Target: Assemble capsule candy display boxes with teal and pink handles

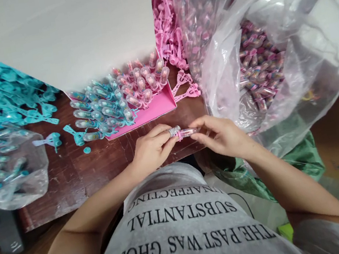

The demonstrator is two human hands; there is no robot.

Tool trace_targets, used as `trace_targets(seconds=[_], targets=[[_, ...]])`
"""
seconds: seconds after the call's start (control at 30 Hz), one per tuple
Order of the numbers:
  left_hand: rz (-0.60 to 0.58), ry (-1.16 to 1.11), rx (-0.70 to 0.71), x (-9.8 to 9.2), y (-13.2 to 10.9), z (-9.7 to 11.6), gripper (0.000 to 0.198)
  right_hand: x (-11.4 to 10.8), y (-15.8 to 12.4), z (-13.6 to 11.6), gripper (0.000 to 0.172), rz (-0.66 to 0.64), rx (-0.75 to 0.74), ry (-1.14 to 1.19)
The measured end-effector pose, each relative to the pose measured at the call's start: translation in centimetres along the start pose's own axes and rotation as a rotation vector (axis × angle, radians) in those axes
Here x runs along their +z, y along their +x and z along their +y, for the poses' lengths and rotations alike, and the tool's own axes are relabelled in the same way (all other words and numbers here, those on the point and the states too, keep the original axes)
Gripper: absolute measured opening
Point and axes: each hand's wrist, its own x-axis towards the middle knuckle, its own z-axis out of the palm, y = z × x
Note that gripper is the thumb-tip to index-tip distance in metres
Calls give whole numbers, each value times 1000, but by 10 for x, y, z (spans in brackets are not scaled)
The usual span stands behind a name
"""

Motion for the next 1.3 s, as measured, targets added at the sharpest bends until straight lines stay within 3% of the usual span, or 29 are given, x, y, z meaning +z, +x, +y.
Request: trace_targets(seconds=[0.03,0.2,0.37,0.5,0.67,0.97,1.2,1.3], targets=[[5,4,4,0,0,0,23,0,1,-1,33,-6,23,-8],[35,32,35,1,-1,2,22,4,6,0,61,-88,184,66],[42,27,17,-1,0,-2,21,1,1,5,57,-62,133,160],[45,24,54,1,0,-3,22,-1,2,1,36,-30,118,134],[47,15,31,5,-2,-2,23,4,6,0,58,-63,220,116],[41,-52,-53,7,0,-7,23,8,8,5,37,23,160,158],[68,-153,-90,9,-1,-9,21,10,16,1,53,12,342,337],[41,-252,-237,3,1,-9,23,4,13,3,51,71,355,336]])
